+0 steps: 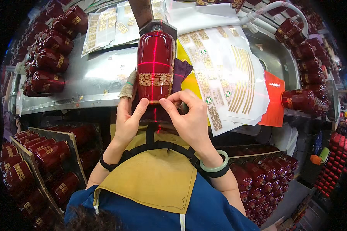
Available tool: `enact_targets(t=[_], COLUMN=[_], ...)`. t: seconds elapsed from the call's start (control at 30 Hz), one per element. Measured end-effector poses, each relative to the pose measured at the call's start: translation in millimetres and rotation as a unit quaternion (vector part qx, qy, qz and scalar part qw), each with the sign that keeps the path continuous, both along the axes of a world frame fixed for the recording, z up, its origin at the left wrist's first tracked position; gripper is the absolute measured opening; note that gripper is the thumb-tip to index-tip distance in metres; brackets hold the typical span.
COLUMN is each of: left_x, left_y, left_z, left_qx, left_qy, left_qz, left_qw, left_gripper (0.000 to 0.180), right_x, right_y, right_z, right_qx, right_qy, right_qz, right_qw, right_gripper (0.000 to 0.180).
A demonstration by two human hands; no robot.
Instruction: Applying decorative labels and seals to red liquor bottles on a production line.
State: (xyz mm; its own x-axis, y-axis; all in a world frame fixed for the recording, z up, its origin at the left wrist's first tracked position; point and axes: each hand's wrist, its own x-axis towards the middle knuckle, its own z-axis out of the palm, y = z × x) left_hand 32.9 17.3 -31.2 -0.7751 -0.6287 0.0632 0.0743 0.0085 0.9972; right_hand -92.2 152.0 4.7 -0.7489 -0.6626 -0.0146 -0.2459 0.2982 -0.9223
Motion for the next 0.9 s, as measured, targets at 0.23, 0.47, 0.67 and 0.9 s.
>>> enact_targets(t=[0.23,0.47,0.67,0.9], left_x=[-0.5,-0.3,-0.4,-1.5], left_y=[0.0,0.5,0.1,1.7], left_z=[-0.5,-0.7,-2.5,0.9], left_qx=[-0.009,-0.007,-0.014,-0.035], left_qy=[0.001,0.0,-0.002,-0.006], left_qz=[0.001,0.003,0.006,0.009], left_qw=[1.0,1.0,1.0,0.999], left_gripper=[0.071,0.071,0.071,0.071], right_x=[-0.1,-0.4,-0.5,1.5], right_y=[-0.5,-1.0,-1.4,-3.4], right_z=[0.1,-0.3,0.3,1.8], right_qx=[-0.005,-0.011,-0.003,-0.001], right_qy=[0.0,-0.01,-0.014,0.014], right_qz=[0.0,-0.002,0.0,-0.008], right_qw=[1.0,1.0,1.0,1.0], right_gripper=[0.019,0.019,0.019,0.02])
